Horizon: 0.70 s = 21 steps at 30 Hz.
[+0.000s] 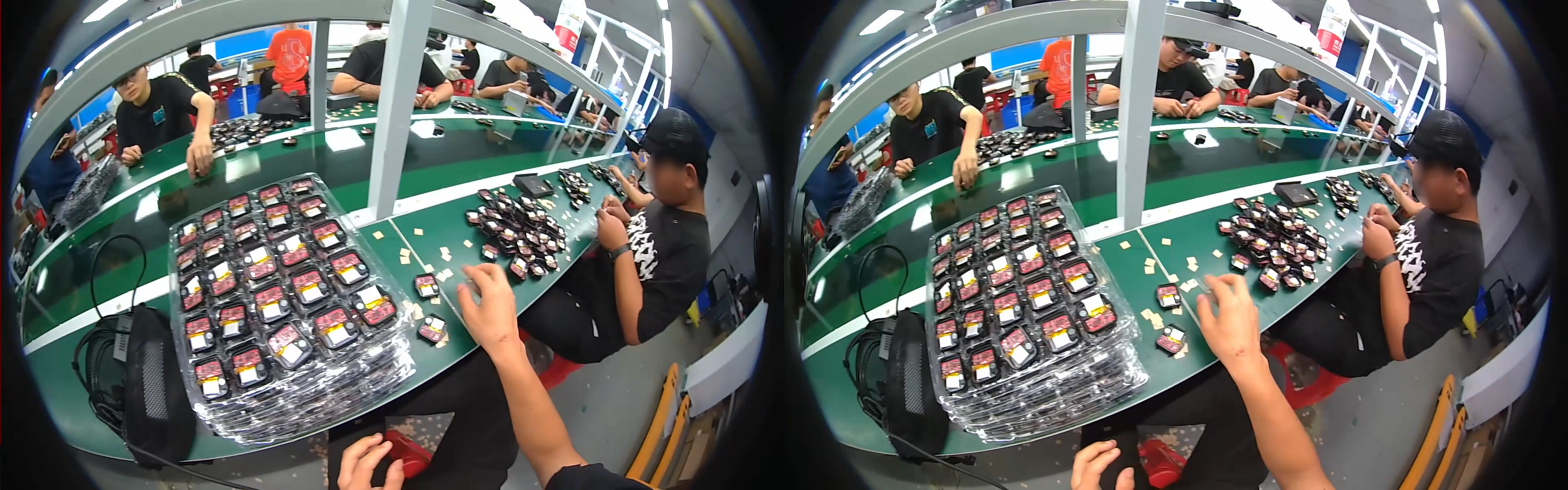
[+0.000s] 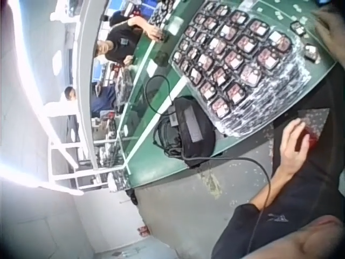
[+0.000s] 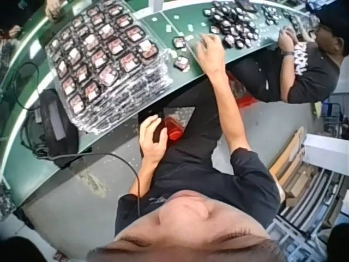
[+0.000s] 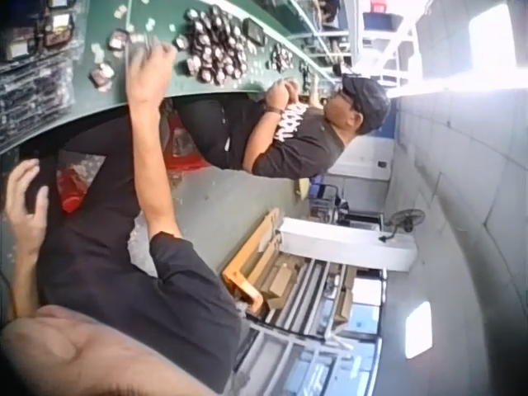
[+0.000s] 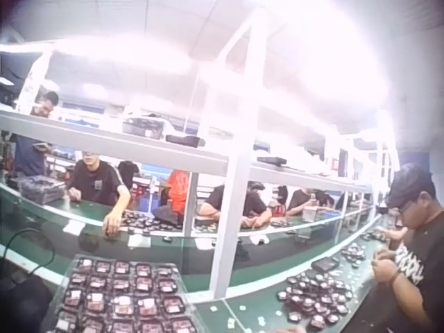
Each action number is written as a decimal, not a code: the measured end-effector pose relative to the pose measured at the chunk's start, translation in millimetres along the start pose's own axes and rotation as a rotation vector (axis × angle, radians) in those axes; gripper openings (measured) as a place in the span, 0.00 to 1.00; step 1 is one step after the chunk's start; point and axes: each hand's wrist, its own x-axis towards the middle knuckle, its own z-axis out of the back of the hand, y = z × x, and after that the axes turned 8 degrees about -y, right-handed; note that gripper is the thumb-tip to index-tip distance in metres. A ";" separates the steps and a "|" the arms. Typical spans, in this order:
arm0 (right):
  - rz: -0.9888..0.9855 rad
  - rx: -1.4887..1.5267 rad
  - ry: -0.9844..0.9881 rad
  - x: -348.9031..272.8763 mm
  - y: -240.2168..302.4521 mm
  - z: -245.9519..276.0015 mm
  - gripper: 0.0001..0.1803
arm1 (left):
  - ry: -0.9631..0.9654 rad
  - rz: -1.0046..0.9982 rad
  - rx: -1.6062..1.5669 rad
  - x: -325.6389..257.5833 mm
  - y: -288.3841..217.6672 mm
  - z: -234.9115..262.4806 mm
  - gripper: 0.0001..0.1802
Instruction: Assembling small electronic modules by applying stickers or components and organizing them in trays on a factory assembly line.
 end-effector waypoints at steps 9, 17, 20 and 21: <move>-0.139 -0.408 -0.215 -4.7 -66.2 28.0 0.19 | 0.033 0.045 -0.042 -1.2 0.6 -4.8 0.18; 0.115 -0.154 -0.253 -18.0 -61.4 25.9 0.14 | 0.058 0.040 -0.058 -1.1 -4.5 -12.2 0.18; 0.101 0.013 -0.191 -35.1 -37.9 30.0 0.18 | 0.063 0.050 -0.068 0.2 -2.8 -11.1 0.18; 0.025 0.123 -0.126 -44.9 -22.8 33.5 0.20 | 0.065 0.058 -0.084 -0.6 -1.3 -9.4 0.18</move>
